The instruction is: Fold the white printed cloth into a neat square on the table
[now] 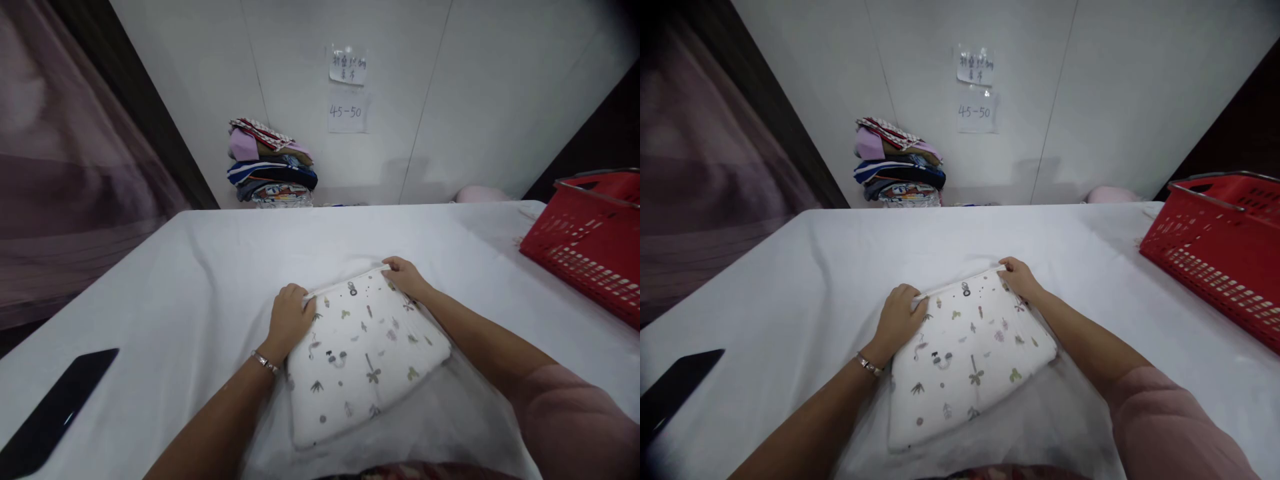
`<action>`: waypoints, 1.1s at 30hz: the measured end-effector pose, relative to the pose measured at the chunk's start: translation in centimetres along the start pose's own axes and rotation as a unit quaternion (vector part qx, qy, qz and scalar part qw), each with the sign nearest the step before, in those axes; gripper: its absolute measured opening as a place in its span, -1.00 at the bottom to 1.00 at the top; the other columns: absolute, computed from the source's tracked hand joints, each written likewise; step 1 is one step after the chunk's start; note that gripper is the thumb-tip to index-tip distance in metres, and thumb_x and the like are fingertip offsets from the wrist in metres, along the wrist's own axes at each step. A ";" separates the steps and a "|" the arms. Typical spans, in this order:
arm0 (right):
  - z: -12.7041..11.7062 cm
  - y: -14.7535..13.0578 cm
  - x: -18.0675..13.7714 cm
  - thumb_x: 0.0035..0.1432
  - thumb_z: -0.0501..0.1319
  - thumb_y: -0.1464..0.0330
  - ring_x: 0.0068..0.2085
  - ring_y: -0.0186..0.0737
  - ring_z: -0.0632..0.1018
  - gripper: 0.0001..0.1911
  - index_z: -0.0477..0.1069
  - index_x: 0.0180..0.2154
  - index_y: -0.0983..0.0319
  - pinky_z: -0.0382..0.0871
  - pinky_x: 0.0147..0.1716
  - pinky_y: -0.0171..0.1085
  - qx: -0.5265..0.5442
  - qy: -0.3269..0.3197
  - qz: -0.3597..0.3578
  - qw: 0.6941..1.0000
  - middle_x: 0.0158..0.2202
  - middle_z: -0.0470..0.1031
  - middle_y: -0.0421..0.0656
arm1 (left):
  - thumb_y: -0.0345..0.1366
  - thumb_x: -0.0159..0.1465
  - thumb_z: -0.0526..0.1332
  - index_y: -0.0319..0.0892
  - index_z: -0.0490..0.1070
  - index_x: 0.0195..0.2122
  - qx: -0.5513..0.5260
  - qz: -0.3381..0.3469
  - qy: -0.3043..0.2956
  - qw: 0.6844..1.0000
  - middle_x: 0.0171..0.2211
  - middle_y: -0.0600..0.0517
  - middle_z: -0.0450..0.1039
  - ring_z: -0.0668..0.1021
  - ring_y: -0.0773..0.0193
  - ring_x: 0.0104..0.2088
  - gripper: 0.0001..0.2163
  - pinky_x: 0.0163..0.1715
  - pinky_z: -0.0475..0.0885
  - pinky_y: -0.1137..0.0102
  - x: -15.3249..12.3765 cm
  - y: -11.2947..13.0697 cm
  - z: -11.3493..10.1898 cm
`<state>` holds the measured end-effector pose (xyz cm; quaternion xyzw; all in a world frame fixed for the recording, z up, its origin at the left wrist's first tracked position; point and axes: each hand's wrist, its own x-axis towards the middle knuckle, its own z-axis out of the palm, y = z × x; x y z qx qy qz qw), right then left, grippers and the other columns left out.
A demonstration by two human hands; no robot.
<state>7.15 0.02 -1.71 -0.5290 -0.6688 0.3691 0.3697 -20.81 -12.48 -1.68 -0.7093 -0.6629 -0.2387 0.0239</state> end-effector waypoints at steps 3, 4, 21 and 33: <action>0.6 0.7 0.6 -0.07 0.16 0.32 -0.43 -0.30 0.40 -0.76 0.41 -0.27 0.21 0.28 -0.39 -0.30 -0.047 -0.003 -0.003 0.999 -0.47 0.37 -0.25 | -0.27 0.23 0.03 -0.15 0.31 -0.36 -0.006 -0.009 -0.013 1.000 -0.35 -0.02 0.37 0.39 0.17 -0.29 -0.88 -0.29 0.26 0.27 0.0 -0.1 0.0; 0.7 0.8 0.7 -0.05 0.15 0.33 -0.43 -0.30 0.41 -0.74 0.42 -0.25 0.21 0.29 -0.38 -0.29 -0.057 -0.002 -0.005 0.998 -0.45 0.38 -0.24 | -0.27 0.24 0.01 -0.15 0.31 -0.36 -0.007 -0.010 -0.016 1.000 -0.36 -0.01 0.38 0.39 0.18 -0.29 -0.86 -0.29 0.26 0.27 0.0 -0.2 0.0; 0.3 0.7 0.3 -0.03 0.18 0.27 -0.31 -0.25 0.48 -0.70 0.35 -0.20 0.21 0.32 -0.31 -0.28 -0.128 0.008 -0.010 0.992 -0.33 0.47 -0.16 | -0.24 0.27 -0.01 -0.17 0.41 -0.31 0.047 -0.027 -0.051 0.997 -0.29 -0.06 0.44 0.45 0.15 -0.23 -0.77 -0.24 0.29 0.26 1.1 0.2 -0.6; 0.0 1.3 -0.3 -0.01 0.14 0.33 -0.15 -0.17 0.43 -0.88 0.37 -0.36 0.19 0.24 -0.12 -0.20 -0.198 0.007 -0.109 0.974 -0.25 0.44 -0.15 | -0.21 0.32 -0.08 -0.12 0.25 0.08 -0.015 0.072 -0.076 0.994 0.13 -0.03 0.25 0.23 0.16 0.16 -0.65 0.15 0.04 0.10 -0.8 1.4 1.1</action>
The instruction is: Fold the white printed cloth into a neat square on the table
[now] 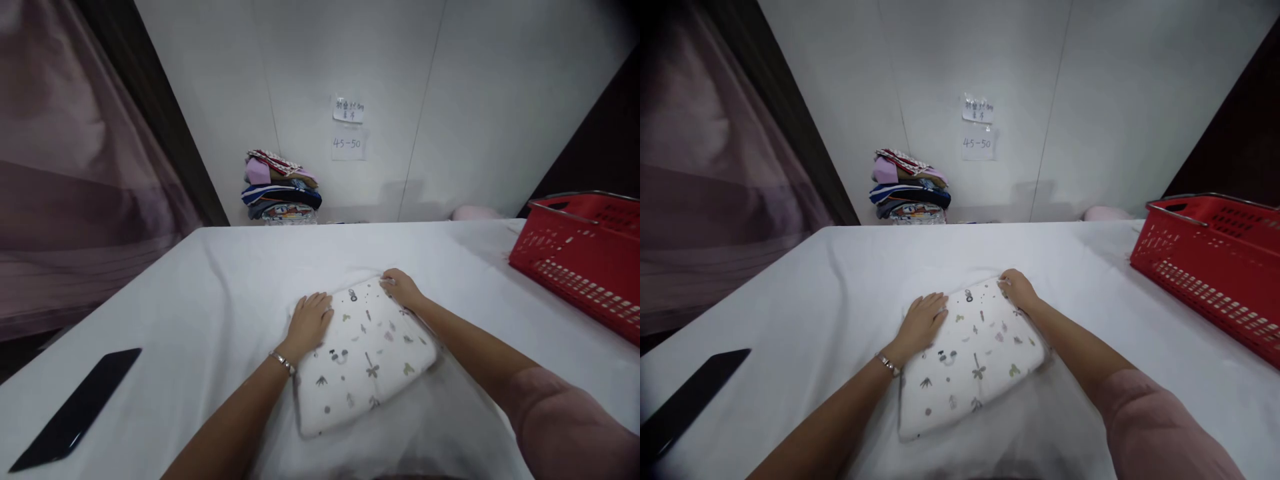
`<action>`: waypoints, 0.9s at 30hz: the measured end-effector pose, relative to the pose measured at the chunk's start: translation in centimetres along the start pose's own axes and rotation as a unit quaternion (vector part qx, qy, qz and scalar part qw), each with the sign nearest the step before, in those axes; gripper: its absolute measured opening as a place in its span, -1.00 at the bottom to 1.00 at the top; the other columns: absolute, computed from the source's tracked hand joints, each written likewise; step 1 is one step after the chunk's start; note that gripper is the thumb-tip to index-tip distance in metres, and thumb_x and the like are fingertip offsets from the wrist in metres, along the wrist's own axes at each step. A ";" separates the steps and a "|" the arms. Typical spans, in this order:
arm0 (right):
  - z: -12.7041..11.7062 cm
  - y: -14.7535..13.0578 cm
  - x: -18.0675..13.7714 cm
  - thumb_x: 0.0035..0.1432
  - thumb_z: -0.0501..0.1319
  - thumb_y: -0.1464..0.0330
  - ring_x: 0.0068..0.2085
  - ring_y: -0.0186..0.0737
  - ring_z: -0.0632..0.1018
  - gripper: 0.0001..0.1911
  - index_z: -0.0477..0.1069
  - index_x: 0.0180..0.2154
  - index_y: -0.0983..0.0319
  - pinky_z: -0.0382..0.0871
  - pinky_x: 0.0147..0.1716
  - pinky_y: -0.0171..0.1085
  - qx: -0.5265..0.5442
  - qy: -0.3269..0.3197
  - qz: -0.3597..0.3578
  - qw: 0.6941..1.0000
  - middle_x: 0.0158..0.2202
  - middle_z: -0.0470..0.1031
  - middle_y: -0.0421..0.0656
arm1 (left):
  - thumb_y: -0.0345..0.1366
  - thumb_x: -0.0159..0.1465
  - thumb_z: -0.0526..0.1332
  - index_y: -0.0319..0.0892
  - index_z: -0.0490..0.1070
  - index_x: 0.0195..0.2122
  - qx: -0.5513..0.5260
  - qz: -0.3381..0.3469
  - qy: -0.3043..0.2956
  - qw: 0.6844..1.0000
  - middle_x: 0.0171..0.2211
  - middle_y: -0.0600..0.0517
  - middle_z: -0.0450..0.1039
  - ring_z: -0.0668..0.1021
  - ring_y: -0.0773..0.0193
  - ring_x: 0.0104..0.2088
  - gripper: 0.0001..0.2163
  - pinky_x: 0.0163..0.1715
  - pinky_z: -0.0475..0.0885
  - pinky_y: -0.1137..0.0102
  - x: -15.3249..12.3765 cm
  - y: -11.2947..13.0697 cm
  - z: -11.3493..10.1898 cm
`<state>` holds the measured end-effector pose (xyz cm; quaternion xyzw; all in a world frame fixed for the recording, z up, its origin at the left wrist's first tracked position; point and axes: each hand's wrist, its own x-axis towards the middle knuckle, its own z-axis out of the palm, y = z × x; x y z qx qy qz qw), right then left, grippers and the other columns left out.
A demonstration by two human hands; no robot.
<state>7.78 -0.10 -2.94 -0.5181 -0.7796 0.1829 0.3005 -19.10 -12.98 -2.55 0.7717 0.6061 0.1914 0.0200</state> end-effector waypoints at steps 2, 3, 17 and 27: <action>0.0 -0.1 0.3 0.00 0.13 0.34 -0.14 -0.17 0.42 -0.91 0.36 -0.40 0.20 0.23 -0.12 -0.21 0.006 0.011 -0.007 1.000 -0.25 0.44 -0.15 | -0.21 0.32 -0.09 -0.11 0.25 0.08 -0.006 -0.003 -0.006 1.000 0.12 -0.03 0.27 0.26 0.19 0.14 -0.65 0.15 0.05 0.11 0.1 0.1 -0.2; 0.0 -0.2 0.5 0.01 0.12 0.33 -0.14 -0.18 0.42 -0.91 0.36 -0.40 0.20 0.23 -0.12 -0.21 0.012 0.021 -0.007 1.000 -0.24 0.43 -0.15 | -0.21 0.32 -0.09 -0.11 0.25 0.07 -0.009 -0.003 -0.007 1.000 0.11 -0.02 0.28 0.27 0.20 0.13 -0.66 0.15 0.05 0.12 0.1 0.1 -0.3; 0.9 -0.9 1.8 0.02 0.14 0.38 -0.38 -0.29 0.44 -0.93 0.37 -0.42 0.23 0.19 -0.42 -0.37 -0.016 -0.028 0.111 0.993 -0.42 0.46 -0.18 | -0.14 0.32 -0.11 -0.13 0.27 0.07 0.087 -0.008 -0.003 0.996 0.19 -0.05 0.16 0.12 0.09 0.22 -0.62 0.19 -0.09 0.02 0.1 2.2 -1.5; -0.8 -3.2 0.4 0.16 0.06 0.28 0.00 -0.07 0.39 -0.66 0.37 -0.07 0.26 0.22 -0.06 -0.17 -0.124 -0.067 0.010 0.990 -0.02 0.42 0.01 | 0.08 0.27 -0.22 -0.13 -0.01 0.24 0.077 -0.006 -0.088 0.993 0.28 -0.04 -0.06 0.01 0.07 0.26 -0.40 0.19 -0.09 0.06 1.2 3.3 1.2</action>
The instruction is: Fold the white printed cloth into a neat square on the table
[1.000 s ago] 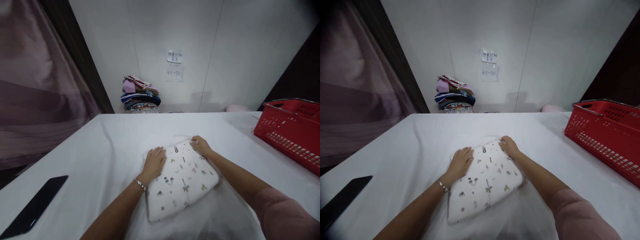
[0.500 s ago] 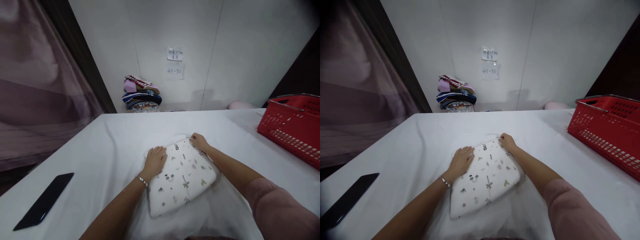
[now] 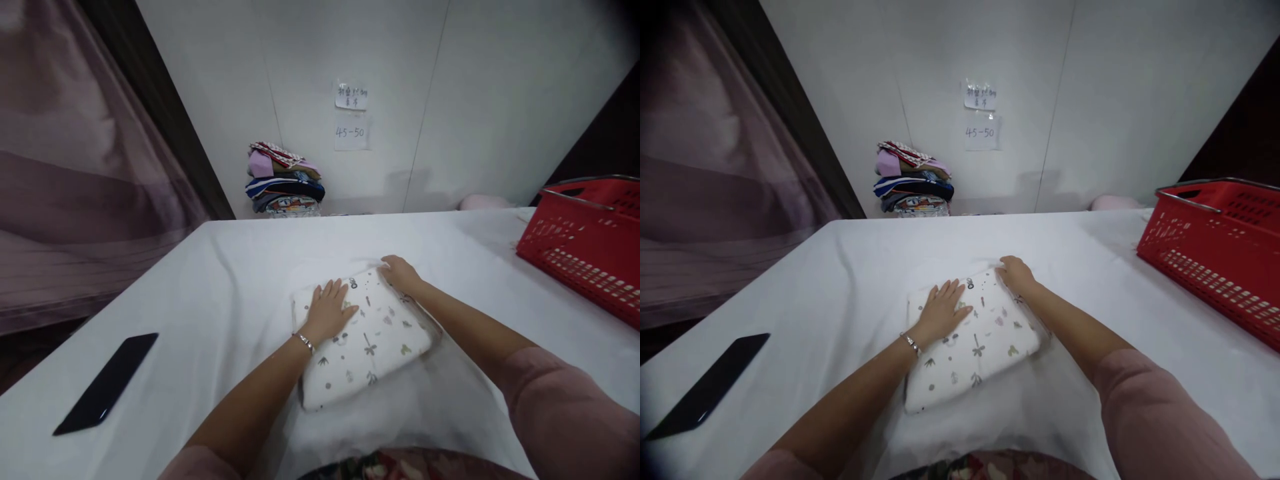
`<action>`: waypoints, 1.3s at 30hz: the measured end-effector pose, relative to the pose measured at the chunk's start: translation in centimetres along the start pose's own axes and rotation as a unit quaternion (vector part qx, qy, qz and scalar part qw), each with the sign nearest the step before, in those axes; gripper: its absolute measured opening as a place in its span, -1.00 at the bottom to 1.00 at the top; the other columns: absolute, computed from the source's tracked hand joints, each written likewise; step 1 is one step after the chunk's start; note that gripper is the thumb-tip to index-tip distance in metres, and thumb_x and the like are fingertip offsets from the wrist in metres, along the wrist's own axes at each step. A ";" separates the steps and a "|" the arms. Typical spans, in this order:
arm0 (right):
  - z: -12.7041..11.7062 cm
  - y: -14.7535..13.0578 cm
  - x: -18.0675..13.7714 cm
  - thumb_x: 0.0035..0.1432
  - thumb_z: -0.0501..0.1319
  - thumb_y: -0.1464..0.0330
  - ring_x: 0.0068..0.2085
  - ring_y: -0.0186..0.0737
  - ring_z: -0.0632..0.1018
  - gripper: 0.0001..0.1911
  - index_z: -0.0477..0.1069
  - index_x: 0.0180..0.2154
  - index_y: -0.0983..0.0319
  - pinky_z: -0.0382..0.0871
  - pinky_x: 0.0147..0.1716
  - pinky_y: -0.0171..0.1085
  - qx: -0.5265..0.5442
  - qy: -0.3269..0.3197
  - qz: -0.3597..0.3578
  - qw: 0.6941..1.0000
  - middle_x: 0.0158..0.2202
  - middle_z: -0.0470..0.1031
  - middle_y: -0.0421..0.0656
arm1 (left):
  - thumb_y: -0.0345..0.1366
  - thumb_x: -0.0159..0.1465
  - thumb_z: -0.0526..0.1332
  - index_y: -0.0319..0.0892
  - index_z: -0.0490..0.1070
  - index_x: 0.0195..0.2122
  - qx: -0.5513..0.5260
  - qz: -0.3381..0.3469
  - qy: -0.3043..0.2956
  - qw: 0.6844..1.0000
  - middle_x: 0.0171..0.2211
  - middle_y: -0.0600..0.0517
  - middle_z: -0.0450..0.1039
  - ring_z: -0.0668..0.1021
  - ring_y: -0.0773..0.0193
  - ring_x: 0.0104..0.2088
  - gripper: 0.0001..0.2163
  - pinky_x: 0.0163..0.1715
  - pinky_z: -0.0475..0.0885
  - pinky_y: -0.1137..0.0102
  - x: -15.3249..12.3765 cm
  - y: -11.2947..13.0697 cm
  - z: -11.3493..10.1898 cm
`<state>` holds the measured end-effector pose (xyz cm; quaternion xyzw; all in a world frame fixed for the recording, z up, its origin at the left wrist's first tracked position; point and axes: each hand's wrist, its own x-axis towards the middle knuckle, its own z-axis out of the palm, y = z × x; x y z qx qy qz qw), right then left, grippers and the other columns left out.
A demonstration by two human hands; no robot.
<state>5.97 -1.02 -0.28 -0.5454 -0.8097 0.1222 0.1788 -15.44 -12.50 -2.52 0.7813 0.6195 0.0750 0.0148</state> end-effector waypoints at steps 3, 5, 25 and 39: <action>0.0 -3.6 -3.0 0.18 0.03 0.22 0.21 -0.04 0.16 -0.50 0.23 0.11 0.32 0.01 0.13 -0.09 -0.007 -0.004 -0.137 0.991 0.18 0.19 0.05 | 0.07 0.27 -0.20 -0.12 -0.02 0.24 0.008 0.004 0.010 1.000 0.27 -0.03 -0.06 0.01 0.07 0.26 -0.42 0.19 -0.10 0.06 0.0 -0.3 0.3; 0.6 -5.7 -4.7 0.18 0.01 0.11 0.25 -0.06 0.05 -0.39 0.11 0.19 0.26 -0.05 0.16 -0.08 0.008 -0.061 -0.234 0.970 0.24 0.09 -0.01 | 0.03 0.28 -0.16 -0.12 -0.01 0.24 0.013 0.003 0.015 1.000 0.27 -0.04 -0.05 0.02 0.07 0.26 -0.44 0.19 -0.09 0.06 0.0 -0.2 0.3; 3.2 -1.7 -0.3 0.13 -0.25 -0.12 0.26 -0.04 0.02 -0.18 -0.02 0.25 0.26 -0.21 0.18 -0.03 -0.117 -0.124 -0.171 0.970 0.27 0.00 -0.05 | 0.11 0.25 -0.21 -0.15 0.00 0.24 -0.003 -0.029 0.019 0.999 0.28 -0.05 -0.09 -0.05 0.09 0.27 -0.38 0.21 -0.14 0.07 -0.2 -0.2 -0.8; 3.7 -8.2 -3.0 0.14 -0.21 -0.11 0.28 0.00 -0.07 -0.18 -0.02 0.25 0.29 -0.29 0.18 0.08 -0.076 -0.145 -0.239 0.957 0.29 -0.08 0.00 | 0.04 0.28 -0.22 -0.21 0.08 0.20 0.037 -0.092 0.041 0.994 0.24 -0.09 0.05 0.08 0.11 0.24 -0.42 0.20 -0.11 0.08 -2.2 -2.0 0.4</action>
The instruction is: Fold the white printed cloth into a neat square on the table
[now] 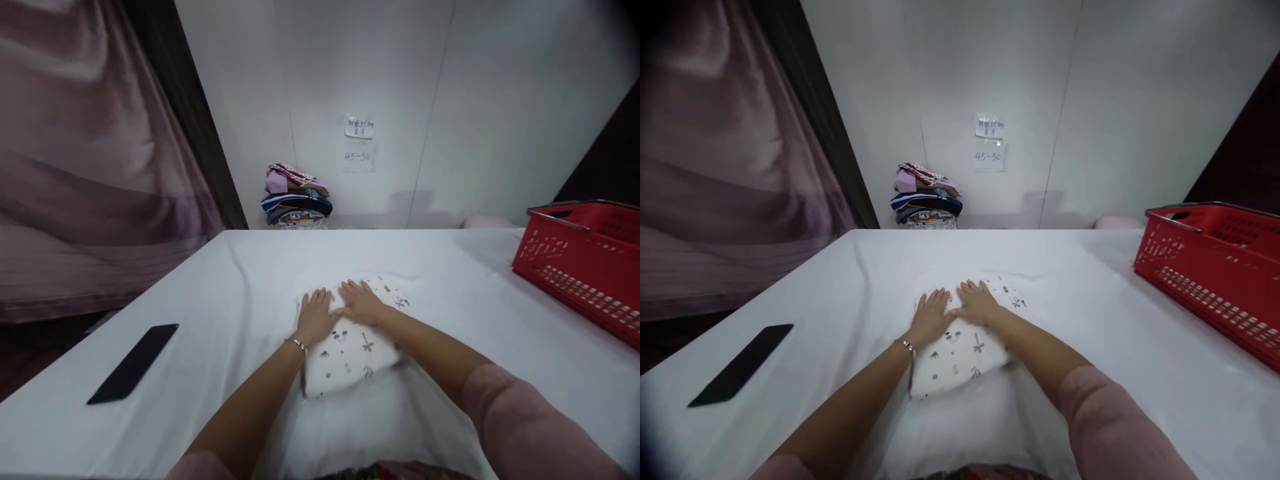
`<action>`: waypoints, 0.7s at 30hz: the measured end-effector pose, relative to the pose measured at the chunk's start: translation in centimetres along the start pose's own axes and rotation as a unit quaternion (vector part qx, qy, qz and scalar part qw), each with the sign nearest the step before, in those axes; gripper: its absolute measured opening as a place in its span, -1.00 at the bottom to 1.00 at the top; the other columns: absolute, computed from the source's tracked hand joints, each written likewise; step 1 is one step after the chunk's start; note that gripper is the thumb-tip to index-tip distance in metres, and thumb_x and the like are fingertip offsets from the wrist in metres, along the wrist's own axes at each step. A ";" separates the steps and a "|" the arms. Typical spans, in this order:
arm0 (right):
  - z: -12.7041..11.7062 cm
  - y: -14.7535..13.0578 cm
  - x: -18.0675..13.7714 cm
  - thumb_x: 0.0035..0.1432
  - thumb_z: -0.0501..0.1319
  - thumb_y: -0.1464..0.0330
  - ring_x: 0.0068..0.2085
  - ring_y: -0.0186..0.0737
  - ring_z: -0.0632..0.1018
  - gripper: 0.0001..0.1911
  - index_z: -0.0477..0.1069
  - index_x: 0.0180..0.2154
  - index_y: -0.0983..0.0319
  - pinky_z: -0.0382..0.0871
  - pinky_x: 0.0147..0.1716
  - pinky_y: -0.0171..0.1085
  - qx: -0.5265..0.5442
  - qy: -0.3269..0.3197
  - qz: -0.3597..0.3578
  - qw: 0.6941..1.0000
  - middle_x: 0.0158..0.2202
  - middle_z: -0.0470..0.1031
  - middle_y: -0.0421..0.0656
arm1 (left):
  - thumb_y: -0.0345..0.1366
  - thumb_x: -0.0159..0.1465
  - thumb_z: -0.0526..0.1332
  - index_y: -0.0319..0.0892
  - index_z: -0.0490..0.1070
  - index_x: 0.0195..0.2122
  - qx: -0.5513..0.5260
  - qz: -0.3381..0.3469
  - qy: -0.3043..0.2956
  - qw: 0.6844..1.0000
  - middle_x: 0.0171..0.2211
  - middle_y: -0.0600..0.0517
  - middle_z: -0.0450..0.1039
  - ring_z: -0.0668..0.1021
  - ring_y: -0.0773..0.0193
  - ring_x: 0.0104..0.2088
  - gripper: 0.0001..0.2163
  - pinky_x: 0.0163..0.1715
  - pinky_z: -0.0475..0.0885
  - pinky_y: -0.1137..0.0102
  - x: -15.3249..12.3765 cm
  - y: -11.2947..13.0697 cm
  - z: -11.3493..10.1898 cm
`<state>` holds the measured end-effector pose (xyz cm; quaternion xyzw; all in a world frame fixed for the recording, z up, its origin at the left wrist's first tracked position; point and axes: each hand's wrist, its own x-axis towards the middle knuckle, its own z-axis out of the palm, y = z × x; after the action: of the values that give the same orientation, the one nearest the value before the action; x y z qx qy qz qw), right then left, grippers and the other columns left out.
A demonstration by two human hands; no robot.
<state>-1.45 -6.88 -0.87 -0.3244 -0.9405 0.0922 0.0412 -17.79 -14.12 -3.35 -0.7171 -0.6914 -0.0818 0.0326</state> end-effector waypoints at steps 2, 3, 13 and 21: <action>0.2 0.6 0.1 0.16 -0.22 -0.09 0.28 -0.01 -0.05 -0.22 -0.01 0.24 0.25 -0.29 0.17 0.10 0.015 -0.009 0.002 1.000 0.28 -0.06 -0.02 | 0.05 0.28 -0.22 -0.20 0.09 0.20 0.003 0.001 0.008 1.000 0.23 -0.10 0.07 0.10 0.10 0.24 -0.42 0.19 -0.09 0.08 0.0 -0.1 0.0; 0.2 1.0 0.1 0.17 -0.23 -0.08 0.28 -0.02 -0.04 -0.25 -0.01 0.24 0.22 -0.28 0.17 0.10 0.020 -0.008 0.000 1.000 0.28 -0.05 -0.04 | 0.05 0.28 -0.22 -0.20 0.10 0.20 0.003 0.002 0.010 1.000 0.23 -0.10 0.07 0.10 0.10 0.24 -0.42 0.19 -0.09 0.08 0.1 -0.1 -0.1; 0.3 1.7 0.5 0.22 -0.23 -0.01 0.27 -0.08 0.01 -0.33 -0.01 0.24 0.18 -0.27 0.18 0.07 0.056 -0.004 0.000 0.998 0.28 -0.02 -0.09 | -0.10 0.30 -0.15 -0.22 0.11 0.18 0.013 0.003 0.022 1.000 0.23 -0.10 0.05 0.07 0.09 0.24 -0.51 0.19 -0.06 0.07 0.1 0.8 -0.9; -1.8 7.0 -2.3 0.17 0.00 0.15 0.22 -0.06 0.13 -0.48 0.24 0.11 0.26 -0.02 0.14 -0.05 0.067 0.179 0.180 0.965 0.21 0.14 -0.01 | -0.07 0.30 -0.19 -0.25 0.09 0.19 0.007 0.003 0.022 1.000 0.23 -0.08 0.07 0.10 0.12 0.23 -0.48 0.20 -0.07 0.11 0.0 0.5 0.0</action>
<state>4.81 -2.67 -0.53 -0.4960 -0.8357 0.1013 0.2129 -17.25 -14.12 -3.29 -0.7172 -0.6886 -0.0928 0.0529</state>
